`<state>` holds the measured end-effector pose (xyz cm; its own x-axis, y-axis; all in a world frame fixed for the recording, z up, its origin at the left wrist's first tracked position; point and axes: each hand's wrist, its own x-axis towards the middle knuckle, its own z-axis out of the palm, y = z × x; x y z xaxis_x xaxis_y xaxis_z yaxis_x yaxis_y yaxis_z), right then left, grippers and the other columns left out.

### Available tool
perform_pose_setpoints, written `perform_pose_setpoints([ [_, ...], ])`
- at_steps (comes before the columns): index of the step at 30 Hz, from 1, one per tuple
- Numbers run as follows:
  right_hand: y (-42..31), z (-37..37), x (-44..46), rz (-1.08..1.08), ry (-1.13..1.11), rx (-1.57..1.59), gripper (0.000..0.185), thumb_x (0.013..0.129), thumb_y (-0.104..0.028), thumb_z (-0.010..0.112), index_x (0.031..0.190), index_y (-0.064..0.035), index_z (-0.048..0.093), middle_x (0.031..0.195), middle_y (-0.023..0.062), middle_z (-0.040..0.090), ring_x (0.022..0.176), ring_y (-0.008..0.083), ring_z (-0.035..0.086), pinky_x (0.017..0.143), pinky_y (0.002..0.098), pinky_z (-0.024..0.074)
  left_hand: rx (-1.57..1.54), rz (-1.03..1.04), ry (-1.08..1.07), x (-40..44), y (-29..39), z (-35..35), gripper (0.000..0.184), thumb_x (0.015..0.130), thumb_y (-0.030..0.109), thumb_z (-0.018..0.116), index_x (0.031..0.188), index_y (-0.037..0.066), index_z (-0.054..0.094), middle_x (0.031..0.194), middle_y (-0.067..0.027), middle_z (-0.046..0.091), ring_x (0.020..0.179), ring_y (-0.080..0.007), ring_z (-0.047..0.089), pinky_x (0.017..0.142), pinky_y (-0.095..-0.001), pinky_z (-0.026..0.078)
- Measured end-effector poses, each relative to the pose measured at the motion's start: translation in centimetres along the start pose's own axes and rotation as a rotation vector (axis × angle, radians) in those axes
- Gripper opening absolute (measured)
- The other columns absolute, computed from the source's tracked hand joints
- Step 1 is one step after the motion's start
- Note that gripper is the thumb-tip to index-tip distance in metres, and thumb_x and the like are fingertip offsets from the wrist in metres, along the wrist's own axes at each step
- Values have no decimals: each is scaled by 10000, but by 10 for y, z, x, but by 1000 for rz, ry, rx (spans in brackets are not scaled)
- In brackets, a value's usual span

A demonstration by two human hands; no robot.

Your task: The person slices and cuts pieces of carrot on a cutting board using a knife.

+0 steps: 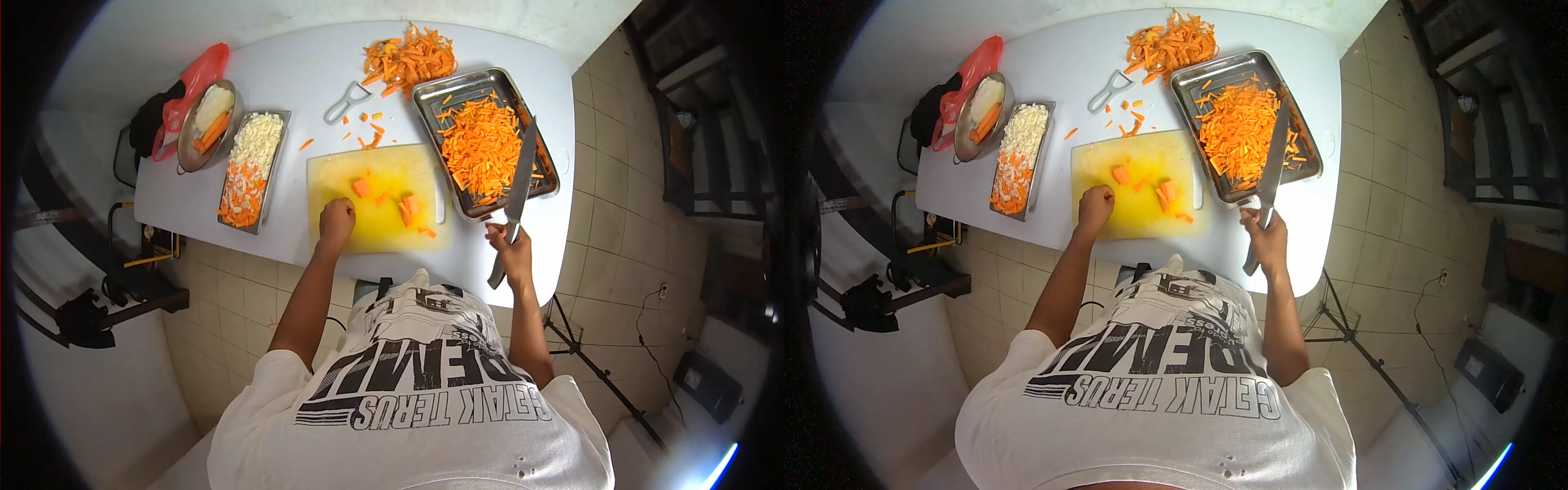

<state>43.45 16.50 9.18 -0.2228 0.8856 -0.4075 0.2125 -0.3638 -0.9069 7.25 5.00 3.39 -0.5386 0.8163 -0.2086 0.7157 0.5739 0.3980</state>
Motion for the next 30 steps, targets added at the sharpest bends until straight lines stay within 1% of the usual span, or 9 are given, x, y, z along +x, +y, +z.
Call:
perform_pose_setpoints([
  [5, 3, 16, -24, 51, 16, 58, 114, 883, -66, 649, 872, 18, 573, 967, 130, 696, 798, 152, 644, 722, 283, 511, 88, 89, -93, -6, 19, -5, 99, 743, 61, 663, 835, 41, 634, 817, -164, 662, 814, -342, 659, 718, -422, 530],
  [8, 3, 26, -31, 39, 100, 46, 145, 882, -88, 666, 847, 12, 568, 959, 121, 699, 792, 151, 644, 722, 278, 511, -141, 362, -110, 24, 55, -8, 109, 755, 79, 668, 824, 23, 605, 797, -140, 665, 790, -311, 668, 700, -397, 525],
  [10, 13, 31, -31, 19, 170, 35, 161, 883, -102, 676, 838, 10, 569, 951, 115, 700, 793, 149, 645, 721, 274, 512, -596, 399, -133, 38, 111, -31, 113, 793, 97, 658, 844, 11, 605, 806, -116, 683, 783, -263, 679, 699, -366, 520],
  [12, 8, 43, -36, 3, 235, 91, 181, 887, -105, 674, 820, -10, 535, 949, 137, 703, 798, 155, 656, 706, 272, 515, -718, 559, -235, 58, 149, -52, 153, 868, 135, 661, 974, 24, 647, 870, -79, 702, 841, -178, 685, 787, -317, 532],
  [15, -2, 65, -50, -13, 318, 156, 197, 889, -104, 672, 811, -24, 510, 950, 156, 703, 790, 163, 664, 693, 278, 519, -545, 680, -340, 91, 142, -61, 174, 878, 123, 645, 1032, 43, 661, 928, -86, 711, 874, -205, 688, 811, -320, 530],
  [20, 13, 102, -76, 32, 386, 116, 197, 911, -135, 669, 824, -16, 538, 999, 146, 697, 823, 175, 677, 740, 288, 558, 6, 858, -470, 123, 13, -34, 269, 777, 140, 710, 1040, 90, 676, 1100, -96, 655, 1028, -271, 630, 852, -387, 519],
  [24, 17, 141, -92, 83, 352, 58, 169, 899, -120, 677, 852, -8, 559, 926, 109, 698, 775, 155, 675, 659, 271, 542, 101, 619, -456, 82, 1, -56, 239, 770, 210, 714, 977, 98, 673, 1101, -90, 644, 1006, -276, 630, 802, -411, 524],
  [28, 16, 163, -101, 59, 236, -102, 204, 884, -143, 696, 898, 28, 587, 813, 104, 697, 668, 152, 686, 573, 278, 529, 55, 280, -249, 46, -24, -43, 392, 803, 333, 713, 1083, 89, 587, 859, -89, 685, 820, -314, 669, 710, -450, 526],
  [30, 16, 166, -100, 55, 155, -200, 229, 896, -172, 685, 899, 30, 577, 779, 134, 691, 654, 189, 693, 567, 306, 529, -76, 326, -222, 35, -39, -28, 507, 808, 366, 716, 1186, 89, 522, 757, -90, 676, 766, -323, 673, 692, -456, 525],
])
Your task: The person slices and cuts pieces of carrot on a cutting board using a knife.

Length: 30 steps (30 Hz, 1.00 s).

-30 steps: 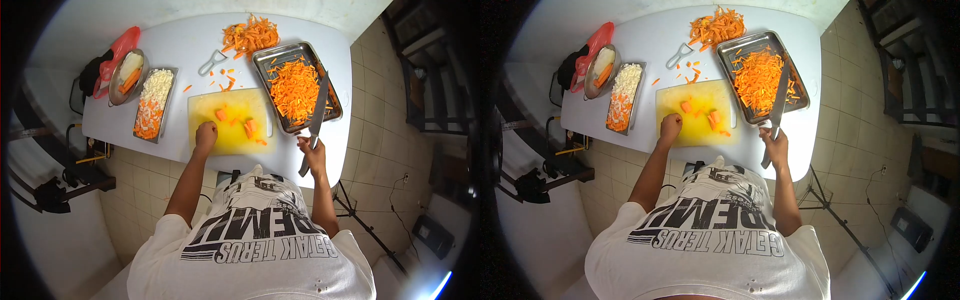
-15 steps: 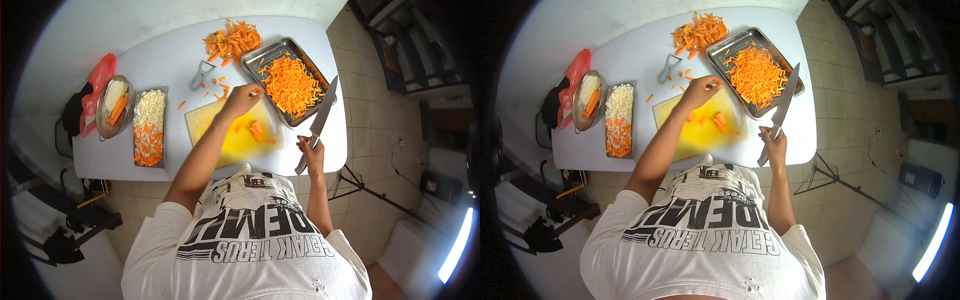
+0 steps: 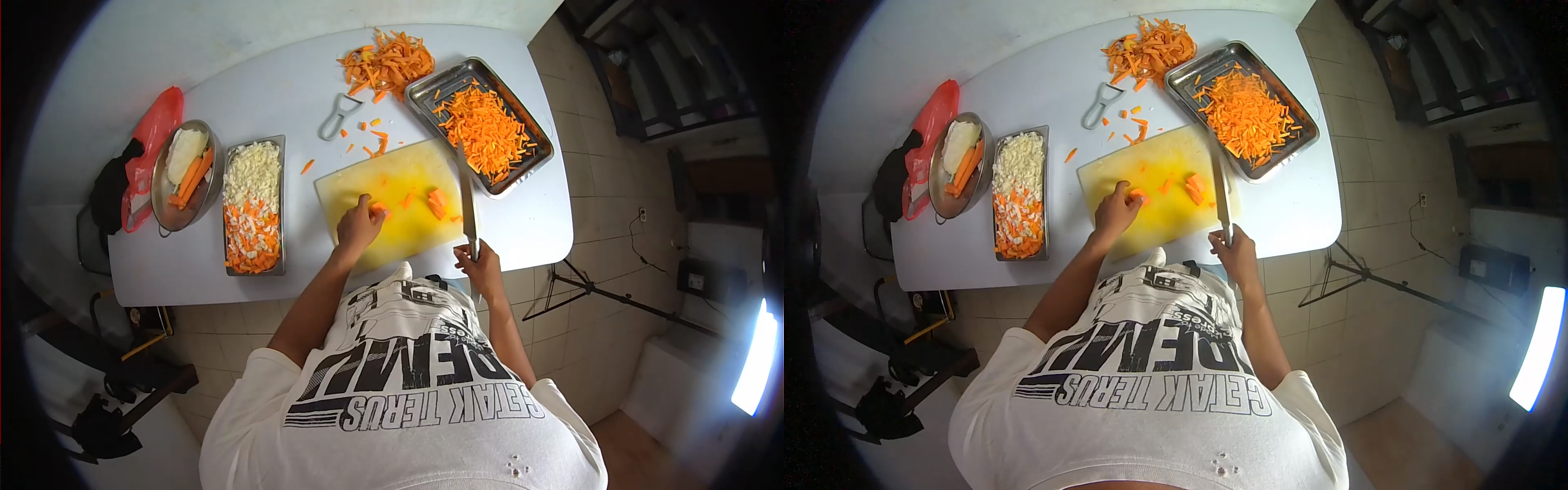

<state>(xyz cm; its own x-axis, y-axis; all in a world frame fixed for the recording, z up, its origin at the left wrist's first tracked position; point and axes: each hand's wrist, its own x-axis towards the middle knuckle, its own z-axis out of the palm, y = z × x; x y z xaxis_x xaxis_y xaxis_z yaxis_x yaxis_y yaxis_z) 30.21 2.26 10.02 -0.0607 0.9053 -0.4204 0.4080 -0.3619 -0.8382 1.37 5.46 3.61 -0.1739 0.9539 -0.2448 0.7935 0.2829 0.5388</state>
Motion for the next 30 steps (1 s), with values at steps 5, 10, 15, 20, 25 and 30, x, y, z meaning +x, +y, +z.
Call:
perform_pose_setpoints([
  [5, 9, -5, -9, -56, -25, -239, 305, 942, -247, 617, 865, 33, 522, 636, 211, 618, 580, 345, 654, 529, 427, 476, -72, -37, -127, -18, 6, 4, 611, 773, 344, 750, 1268, 93, 494, 879, -95, 658, 852, -311, 648, 730, -445, 521],
  [10, 43, -15, -16, -138, 51, -291, 307, 946, -259, 610, 885, 22, 505, 604, 200, 602, 523, 349, 625, 492, 432, 453, 126, 174, 210, -11, 30, 16, 496, 759, 324, 763, 1182, 131, 588, 1096, -76, 558, 1059, -295, 531, 836, -438, 483],
  [15, 33, -28, -22, -42, 85, -151, 303, 952, -266, 594, 889, 16, 502, 578, 216, 558, 523, 400, 590, 472, 437, 424, 271, 236, 112, 19, 68, 20, 206, 755, 270, 747, 898, 123, 725, 1086, -48, 568, 1110, -266, 495, 990, -556, 351],
  [20, 55, -41, -18, -81, 141, -189, 345, 932, -290, 621, 863, 28, 506, 575, 228, 522, 519, 415, 519, 493, 442, 401, 357, 210, 27, 29, 63, 25, 113, 752, 208, 720, 843, 141, 720, 1057, -32, 582, 1109, -254, 495, 1051, -597, 299],
  [25, 64, -46, -19, -47, 140, -208, 352, 950, -296, 611, 884, 37, 520, 571, 115, 539, 503, 176, 595, 478, 328, 444, 235, 319, 51, 35, 36, 25, 106, 747, 203, 720, 840, 154, 705, 1077, 4, 582, 1145, -243, 477, 1071, -627, 249],
  [30, 63, -54, -19, -1, 109, -142, 347, 927, -292, 628, 844, 25, 514, 578, 218, 521, 503, 367, 498, 499, 426, 384, 278, 405, 54, 22, 47, 19, 118, 755, 202, 732, 860, 153, 712, 1132, 13, 562, 1212, -214, 426, 1077, -663, 131],
])
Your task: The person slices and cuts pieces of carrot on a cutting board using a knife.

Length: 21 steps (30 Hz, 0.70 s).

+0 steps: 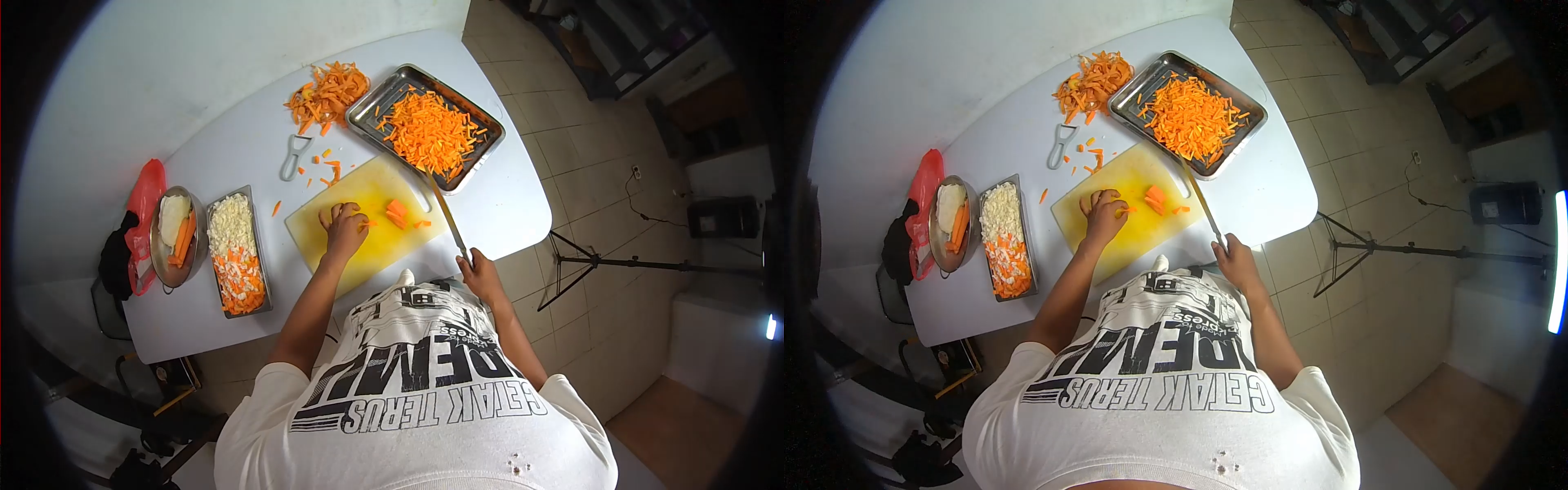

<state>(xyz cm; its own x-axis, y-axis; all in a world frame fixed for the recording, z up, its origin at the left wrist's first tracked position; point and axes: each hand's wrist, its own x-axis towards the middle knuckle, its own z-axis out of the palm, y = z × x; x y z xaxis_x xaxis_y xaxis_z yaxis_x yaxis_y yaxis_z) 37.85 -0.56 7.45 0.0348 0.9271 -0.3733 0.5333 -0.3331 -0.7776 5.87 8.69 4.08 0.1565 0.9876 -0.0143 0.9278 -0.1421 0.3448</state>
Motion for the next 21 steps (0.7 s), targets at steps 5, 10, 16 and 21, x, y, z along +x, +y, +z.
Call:
perform_pose_setpoints([
  [5, -2, -11, 8, -49, -7, -20, 346, 928, -296, 627, 836, 18, 514, 585, 214, 528, 503, 362, 493, 502, 426, 384, 29, 178, 21, -2, -1, -2, 98, 764, 190, 736, 846, 147, 704, 1160, 23, 569, 1207, -195, 442, 1058, -620, 155],
  [10, -5, -17, 16, -22, -10, -17, 353, 933, -308, 619, 840, 16, 514, 591, 214, 536, 519, 373, 523, 511, 432, 399, -11, 289, 437, -14, 4, 3, 94, 756, 179, 752, 811, 143, 684, 1139, 22, 603, 1086, -202, 537, 995, -487, 266],
  [16, 1, -13, 22, -66, -35, -97, 362, 960, -316, 599, 863, 24, 522, 576, 107, 545, 513, 172, 578, 494, 332, 442, -106, 287, 740, 65, 49, -39, 158, 778, 157, 755, 920, 107, 705, 1173, -24, 611, 1059, -234, 563, 921, -415, 350],
  [21, -6, -18, 22, -82, -12, -43, 374, 939, -325, 610, 848, 24, 508, 588, 216, 536, 501, 364, 501, 502, 427, 397, -286, 258, 338, 98, 54, -46, 343, 788, 181, 727, 1112, 106, 645, 1088, -40, 629, 1041, -248, 578, 946, -424, 387],
])
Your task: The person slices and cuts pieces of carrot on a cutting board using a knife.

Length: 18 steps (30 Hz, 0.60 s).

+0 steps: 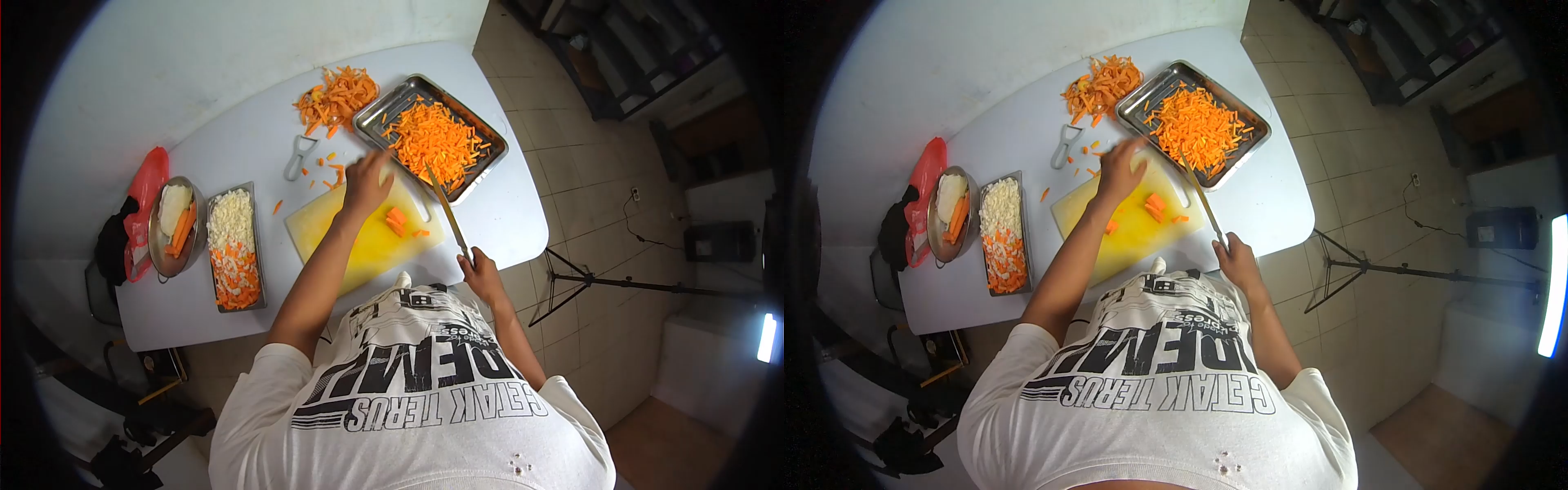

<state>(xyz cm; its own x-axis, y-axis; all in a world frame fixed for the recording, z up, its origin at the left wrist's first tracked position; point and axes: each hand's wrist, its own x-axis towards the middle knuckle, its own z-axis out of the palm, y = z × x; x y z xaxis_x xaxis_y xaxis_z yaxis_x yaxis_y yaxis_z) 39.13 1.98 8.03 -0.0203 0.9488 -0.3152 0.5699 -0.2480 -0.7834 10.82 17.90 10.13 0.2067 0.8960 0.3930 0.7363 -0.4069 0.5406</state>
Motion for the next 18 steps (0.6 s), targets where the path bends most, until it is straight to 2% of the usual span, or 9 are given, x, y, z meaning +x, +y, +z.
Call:
perform_pose_setpoints([
  [1, -1, -1, 1, 0, 8, 8, 375, 939, -324, 610, 845, 25, 508, 590, 218, 536, 499, 364, 501, 501, 425, 397, -87, 0, -185, -12, -18, 8, 331, 792, 186, 717, 1109, 118, 646, 1075, -33, 627, 1030, -243, 581, 952, -427, 393],
  [2, -2, -4, 1, 23, -8, -49, 359, 958, -315, 599, 856, 18, 513, 579, 113, 547, 512, 176, 573, 497, 328, 443, -37, 45, -323, -29, -25, 11, 325, 776, 172, 723, 1087, 116, 648, 1054, -42, 627, 1036, -250, 580, 932, -431, 414],
  [3, 2, -2, 3, 23, 10, -34, 358, 958, -314, 599, 858, 18, 513, 579, 112, 548, 512, 175, 572, 497, 328, 444, 14, 86, -463, -49, -26, 13, 320, 759, 157, 729, 1066, 114, 650, 1032, -50, 626, 1043, -256, 579, 913, -435, 436],
  [9, 14, 16, -2, 20, 3, -23, 351, 960, -311, 597, 868, 18, 515, 592, 107, 566, 515, 170, 581, 497, 326, 451, 92, 27, -307, -120, -12, 18, 202, 743, 118, 725, 918, 98, 625, 949, -64, 632, 938, -287, 599, 816, -437, 458],
  [12, 10, 21, -2, 3, -51, -17, 351, 959, -314, 598, 877, 18, 516, 592, 115, 572, 515, 176, 590, 496, 327, 452, 15, -16, -262, -140, -3, 13, 195, 721, 93, 729, 860, 91, 592, 889, -82, 629, 869, -305, 598, 789, -427, 461],
  [15, 0, 23, -8, -28, -99, -37, 354, 959, -319, 599, 886, 17, 515, 583, 121, 567, 506, 182, 585, 489, 328, 446, 5, -148, 74, -154, 1, -3, 215, 695, 63, 731, 831, 77, 566, 847, -104, 625, 823, -320, 595, 758, -432, 468],
  [17, 1, 27, -6, -116, -113, -112, 356, 958, -322, 602, 892, 16, 515, 572, 119, 557, 499, 177, 579, 482, 332, 438, 46, -365, 251, -167, -8, -19, 264, 686, 44, 728, 862, 76, 533, 854, -97, 602, 840, -322, 580, 739, -446, 469],
  [18, -19, 23, -7, -62, -192, -99, 322, 940, -290, 608, 891, 17, 526, 660, 255, 591, 664, 471, 590, 555, 466, 444, 114, -462, 324, -172, -13, -28, 276, 687, 42, 727, 872, 77, 526, 859, -94, 595, 844, -322, 576, 738, -446, 469],
])
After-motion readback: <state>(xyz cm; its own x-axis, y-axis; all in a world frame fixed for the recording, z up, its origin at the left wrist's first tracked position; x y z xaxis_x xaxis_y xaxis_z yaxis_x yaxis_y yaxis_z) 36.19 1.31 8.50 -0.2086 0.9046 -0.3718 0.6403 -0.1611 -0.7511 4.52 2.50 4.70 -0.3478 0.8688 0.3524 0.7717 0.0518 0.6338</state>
